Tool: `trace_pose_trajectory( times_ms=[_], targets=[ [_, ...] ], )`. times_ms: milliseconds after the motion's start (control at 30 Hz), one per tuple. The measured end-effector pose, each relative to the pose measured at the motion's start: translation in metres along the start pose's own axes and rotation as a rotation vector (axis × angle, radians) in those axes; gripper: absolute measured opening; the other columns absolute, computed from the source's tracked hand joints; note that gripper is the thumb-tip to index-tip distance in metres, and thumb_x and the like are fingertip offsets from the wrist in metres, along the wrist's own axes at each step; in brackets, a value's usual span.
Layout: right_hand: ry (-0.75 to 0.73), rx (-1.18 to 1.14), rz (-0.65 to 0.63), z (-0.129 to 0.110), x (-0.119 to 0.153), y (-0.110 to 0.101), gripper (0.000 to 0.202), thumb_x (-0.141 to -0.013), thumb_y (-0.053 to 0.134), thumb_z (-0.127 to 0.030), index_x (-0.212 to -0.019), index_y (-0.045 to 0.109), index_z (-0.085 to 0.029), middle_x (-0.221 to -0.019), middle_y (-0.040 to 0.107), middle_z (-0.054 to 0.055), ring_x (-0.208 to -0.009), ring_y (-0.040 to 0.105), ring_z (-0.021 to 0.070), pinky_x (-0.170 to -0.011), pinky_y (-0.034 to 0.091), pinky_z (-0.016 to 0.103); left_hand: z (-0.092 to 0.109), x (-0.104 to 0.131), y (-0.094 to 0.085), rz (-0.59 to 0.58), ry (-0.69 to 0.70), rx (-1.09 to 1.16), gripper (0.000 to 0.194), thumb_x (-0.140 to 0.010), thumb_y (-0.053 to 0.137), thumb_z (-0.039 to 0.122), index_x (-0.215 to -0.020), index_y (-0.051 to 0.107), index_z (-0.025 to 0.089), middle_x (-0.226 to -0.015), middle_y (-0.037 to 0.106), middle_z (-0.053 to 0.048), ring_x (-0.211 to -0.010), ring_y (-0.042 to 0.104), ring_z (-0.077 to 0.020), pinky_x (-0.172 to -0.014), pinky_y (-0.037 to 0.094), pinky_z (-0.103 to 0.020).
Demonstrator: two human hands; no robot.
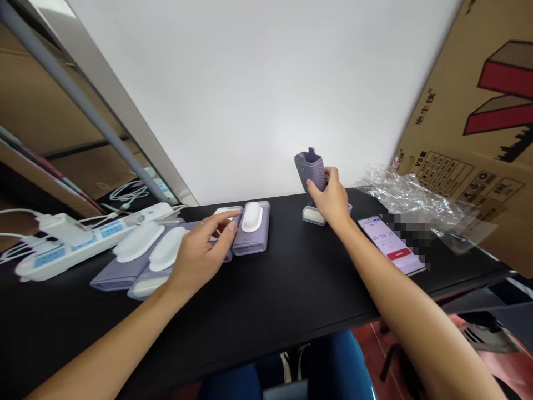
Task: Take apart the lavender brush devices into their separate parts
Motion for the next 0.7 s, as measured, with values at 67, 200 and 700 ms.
trace_pose_trajectory(
  times_ms=[67, 200, 700],
  targets=[
    [-0.128, 0.369, -0.136, -0.009, -0.018, 0.013, 0.046, -0.101, 0.053, -0.041, -0.143, 0.045, -0.022, -0.134, 0.074, 0.017, -0.113, 0.071, 0.0338, -0.095, 0.049, 0.044, 0.0, 0.0, 0.001, -0.006, 0.055, -0.028, 0.032, -0.102, 0.055, 0.04, -0.12, 0.076, 0.024, -0.091, 0.076, -0.003, -0.082, 0.066, -0.0218, -0.078, 0.052, -0.036],
    [-0.306, 0.728, -0.39, -0.02, -0.048, 0.049, 0.044, -0.098, 0.059, -0.03, -0.14, 0.054, -0.017, -0.127, 0.076, 0.019, -0.115, 0.07, 0.0346, -0.104, 0.043, 0.047, -0.004, 0.0, 0.003, -0.04, 0.099, -0.062, 0.031, -0.104, 0.052, 0.038, -0.117, 0.077, 0.025, -0.096, 0.08, -0.004, -0.081, 0.069, -0.023, -0.083, 0.051, -0.04],
    [-0.175, 0.897, -0.617, 0.018, -0.063, 0.08, 0.042, -0.103, 0.069, -0.04, -0.139, 0.064, -0.019, -0.138, 0.067, 0.012, -0.117, 0.07, 0.0266, -0.098, 0.061, 0.049, 0.003, -0.003, -0.001, -0.073, 0.17, -0.096, 0.028, -0.103, 0.052, 0.03, -0.103, 0.079, 0.024, -0.088, 0.079, -0.004, -0.085, 0.07, -0.0241, -0.084, 0.048, -0.039]
  ],
)
Point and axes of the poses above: each hand's wrist, its own x-axis away from the middle knuckle, its own y-axis out of the palm, z = x × y, the point moved 8 cm from there along -x, towards the middle knuckle
